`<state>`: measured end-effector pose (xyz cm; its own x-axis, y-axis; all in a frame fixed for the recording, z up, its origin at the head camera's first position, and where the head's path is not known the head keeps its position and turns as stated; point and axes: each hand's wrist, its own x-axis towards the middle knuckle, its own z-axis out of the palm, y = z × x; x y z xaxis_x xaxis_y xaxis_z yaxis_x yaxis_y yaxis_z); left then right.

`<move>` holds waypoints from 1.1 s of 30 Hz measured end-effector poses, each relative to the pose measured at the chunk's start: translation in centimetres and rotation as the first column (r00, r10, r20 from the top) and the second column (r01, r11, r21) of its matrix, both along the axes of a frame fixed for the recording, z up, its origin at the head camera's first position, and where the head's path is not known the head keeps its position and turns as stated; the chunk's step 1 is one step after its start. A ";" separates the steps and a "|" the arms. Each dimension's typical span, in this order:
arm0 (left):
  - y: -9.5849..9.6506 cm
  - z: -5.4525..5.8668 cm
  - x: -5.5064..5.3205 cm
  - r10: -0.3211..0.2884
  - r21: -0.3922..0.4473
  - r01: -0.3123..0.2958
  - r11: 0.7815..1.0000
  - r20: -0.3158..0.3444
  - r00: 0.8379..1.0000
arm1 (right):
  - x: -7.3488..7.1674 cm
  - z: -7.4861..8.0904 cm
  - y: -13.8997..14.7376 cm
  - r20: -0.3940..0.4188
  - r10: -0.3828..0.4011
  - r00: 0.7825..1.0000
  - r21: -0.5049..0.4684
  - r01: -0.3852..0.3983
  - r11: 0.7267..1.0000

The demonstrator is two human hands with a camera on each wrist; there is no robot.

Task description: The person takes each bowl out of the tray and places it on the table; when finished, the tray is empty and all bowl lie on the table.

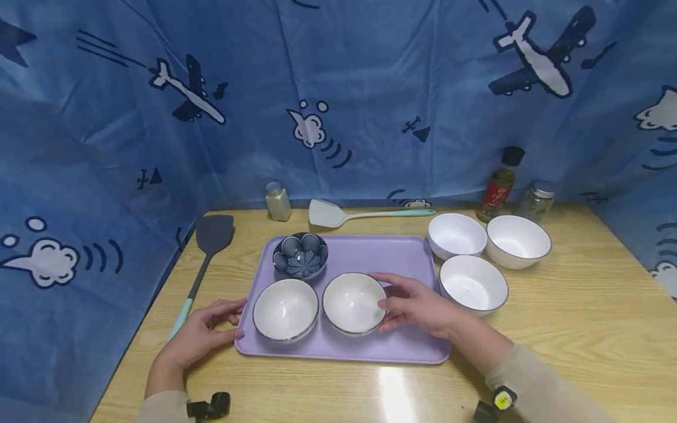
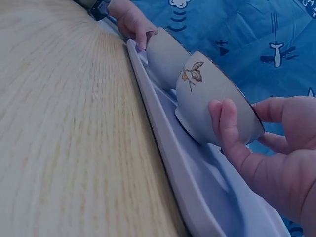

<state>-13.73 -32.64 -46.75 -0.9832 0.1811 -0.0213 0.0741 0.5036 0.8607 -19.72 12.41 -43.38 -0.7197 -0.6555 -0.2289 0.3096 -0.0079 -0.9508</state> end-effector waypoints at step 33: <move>-0.2 -0.1 -0.1 -0.010 -0.002 0.010 1.000 -0.019 1.000 | 1.4 6.5 10.6 -0.155 0.093 0.984 0.039 -0.088 0.995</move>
